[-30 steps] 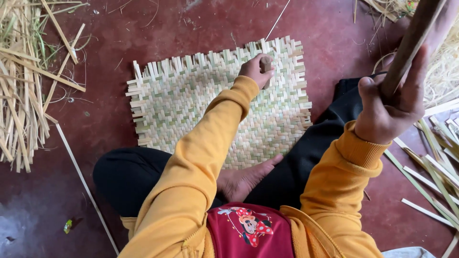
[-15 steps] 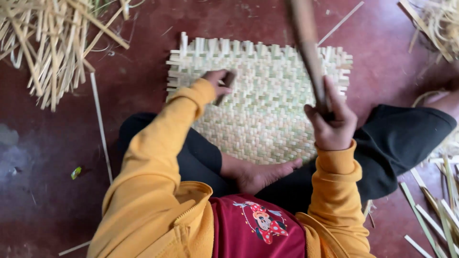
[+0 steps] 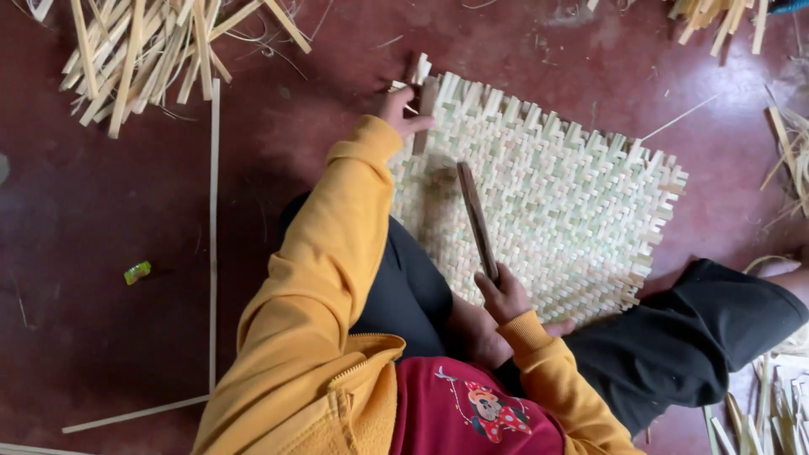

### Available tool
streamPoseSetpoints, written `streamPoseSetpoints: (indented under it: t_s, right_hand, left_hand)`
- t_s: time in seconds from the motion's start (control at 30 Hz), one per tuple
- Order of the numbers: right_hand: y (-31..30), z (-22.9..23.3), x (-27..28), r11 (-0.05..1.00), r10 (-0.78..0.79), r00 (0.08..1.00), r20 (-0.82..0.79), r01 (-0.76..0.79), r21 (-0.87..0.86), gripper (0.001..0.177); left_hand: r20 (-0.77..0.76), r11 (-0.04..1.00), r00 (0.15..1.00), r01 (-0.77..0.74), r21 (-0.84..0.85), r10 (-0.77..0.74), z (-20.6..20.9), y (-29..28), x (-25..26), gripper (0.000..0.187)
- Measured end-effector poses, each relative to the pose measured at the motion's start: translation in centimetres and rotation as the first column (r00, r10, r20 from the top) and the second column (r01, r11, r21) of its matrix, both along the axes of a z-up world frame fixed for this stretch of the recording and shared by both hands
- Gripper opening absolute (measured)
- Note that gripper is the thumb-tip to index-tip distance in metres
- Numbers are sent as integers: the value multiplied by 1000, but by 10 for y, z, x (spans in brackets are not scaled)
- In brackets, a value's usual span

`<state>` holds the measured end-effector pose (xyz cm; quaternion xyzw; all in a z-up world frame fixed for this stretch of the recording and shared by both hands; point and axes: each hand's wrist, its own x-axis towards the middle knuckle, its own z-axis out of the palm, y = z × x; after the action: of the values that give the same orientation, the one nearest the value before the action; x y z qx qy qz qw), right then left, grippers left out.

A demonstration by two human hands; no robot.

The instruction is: Tightening the weave of a bamboo mat by striking it with a wooden tool

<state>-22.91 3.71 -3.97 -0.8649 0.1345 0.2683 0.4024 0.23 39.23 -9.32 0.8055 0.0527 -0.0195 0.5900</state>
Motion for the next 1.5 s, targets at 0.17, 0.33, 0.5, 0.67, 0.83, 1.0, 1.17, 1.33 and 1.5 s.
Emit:
streamPoseSetpoints:
  t_s: [0.17,0.33,0.5,0.67,0.83,1.0,1.17,1.33,1.5]
  right_hand:
    - [-14,2,7,947,125,992,8,-117,-298,32]
    - [14,49,18,981,40,972,229,5,-193,26]
    - [12,43,20,961,216,944,249,-161,-223,18]
    - [7,43,24,947,227,950,216,-163,-278,21]
    - [22,80,54,985,167,864,476,-120,-127,16]
    - [39,125,83,994,85,831,549,-112,14,9]
    - [56,183,122,972,103,688,718,-221,73,12]
    - [68,230,143,948,-82,661,746,-180,264,14]
    - [78,248,138,910,-187,672,716,-157,385,11]
  left_hand:
    - [-124,977,984,145,154,-127,57,-7,-24,39]
    - [-208,984,969,154,94,-132,59,-7,-21,42]
    - [-110,991,993,52,122,-38,47,-13,-27,57]
    - [-12,988,999,40,149,-39,38,-10,-29,60]
    - [-100,970,993,89,225,-68,63,-11,-31,56]
    - [-158,964,983,132,229,-98,68,-13,-31,59]
    - [-211,962,975,121,243,-69,60,-17,-28,66]
    - [-113,959,989,117,259,-90,57,-14,-33,63]
    - [-120,951,988,127,282,-97,52,-16,-32,67]
